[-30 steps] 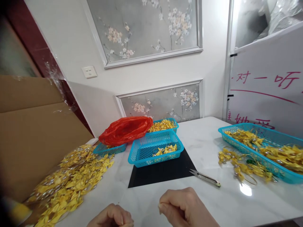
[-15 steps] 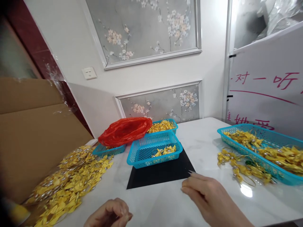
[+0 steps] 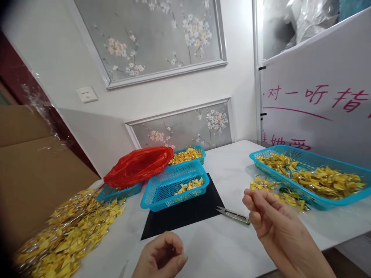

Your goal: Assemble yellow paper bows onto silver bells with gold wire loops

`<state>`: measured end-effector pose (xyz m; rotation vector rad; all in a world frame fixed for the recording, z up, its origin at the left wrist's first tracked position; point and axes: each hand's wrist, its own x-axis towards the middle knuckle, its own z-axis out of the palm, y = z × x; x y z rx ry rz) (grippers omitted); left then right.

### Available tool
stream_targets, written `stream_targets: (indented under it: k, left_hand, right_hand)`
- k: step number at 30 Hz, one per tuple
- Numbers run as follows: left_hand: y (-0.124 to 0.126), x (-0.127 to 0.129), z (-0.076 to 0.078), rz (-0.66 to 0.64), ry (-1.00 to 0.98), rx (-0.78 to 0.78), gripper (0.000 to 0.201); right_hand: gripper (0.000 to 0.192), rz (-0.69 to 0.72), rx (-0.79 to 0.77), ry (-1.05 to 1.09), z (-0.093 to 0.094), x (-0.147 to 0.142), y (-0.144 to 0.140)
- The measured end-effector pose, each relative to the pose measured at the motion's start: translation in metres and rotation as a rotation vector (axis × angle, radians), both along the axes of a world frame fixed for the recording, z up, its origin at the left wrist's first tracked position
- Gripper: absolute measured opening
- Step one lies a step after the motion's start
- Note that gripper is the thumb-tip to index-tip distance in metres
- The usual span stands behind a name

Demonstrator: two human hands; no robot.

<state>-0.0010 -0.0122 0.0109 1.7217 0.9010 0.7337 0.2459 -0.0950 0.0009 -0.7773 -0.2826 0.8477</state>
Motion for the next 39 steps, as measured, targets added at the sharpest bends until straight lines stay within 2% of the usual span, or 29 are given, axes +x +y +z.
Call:
stream_targets:
  k: [2, 4, 7, 10, 12, 14, 17, 21, 26, 30, 34, 39]
  left_hand:
    - [0.008, 0.015, 0.008, -0.055, 0.050, 0.062, 0.010]
    - [0.024, 0.030, 0.021, -0.084, 0.109, 0.140, 0.004]
    - [0.059, 0.050, 0.045, -0.023, 0.229, 0.327, 0.014]
    - [0.100, 0.071, 0.060, 0.003, 0.392, 0.481, 0.019]
    - [0.123, 0.086, 0.062, -0.069, 0.518, 0.517, 0.023]
    - [0.142, 0.099, 0.057, -0.142, 0.625, 0.527, 0.027]
    - [0.161, 0.113, 0.045, -0.204, 0.744, 0.520, 0.028]
    - [0.175, 0.118, 0.036, -0.228, 0.804, 0.479, 0.029]
    - [0.179, 0.110, 0.042, -0.225, 0.750, 0.384, 0.030]
    - [0.178, 0.096, 0.053, -0.177, 0.618, 0.288, 0.030]
    - [0.176, 0.079, 0.058, -0.103, 0.448, 0.148, 0.030]
    - [0.171, 0.061, 0.059, -0.002, 0.192, -0.022, 0.029]
  right_hand:
    - [0.033, -0.003, 0.055, -0.045, -0.002, 0.004, 0.001]
    - [0.032, -0.039, 0.049, -0.211, -0.009, 0.006, 0.002]
    - [0.039, 0.021, -0.072, -0.519, -0.024, 0.006, 0.006]
    - [0.034, 0.059, -0.169, -0.781, -0.039, 0.005, 0.011]
    - [0.030, 0.037, -0.249, -0.998, -0.046, 0.003, 0.016]
    - [0.026, 0.054, -0.311, -1.183, -0.051, -0.001, 0.022]
    - [0.027, 0.110, -0.391, -1.335, -0.057, -0.007, 0.032]
    - [0.030, 0.174, -0.578, -1.492, -0.059, -0.011, 0.043]
    - [0.035, 0.197, -0.774, -1.586, -0.052, -0.009, 0.051]
    - [0.040, 0.167, -0.848, -1.596, -0.044, -0.007, 0.055]
    - [0.036, 0.109, -0.811, -1.569, -0.050, -0.005, 0.055]
    - [0.037, 0.007, -0.620, -1.510, -0.067, -0.005, 0.053]
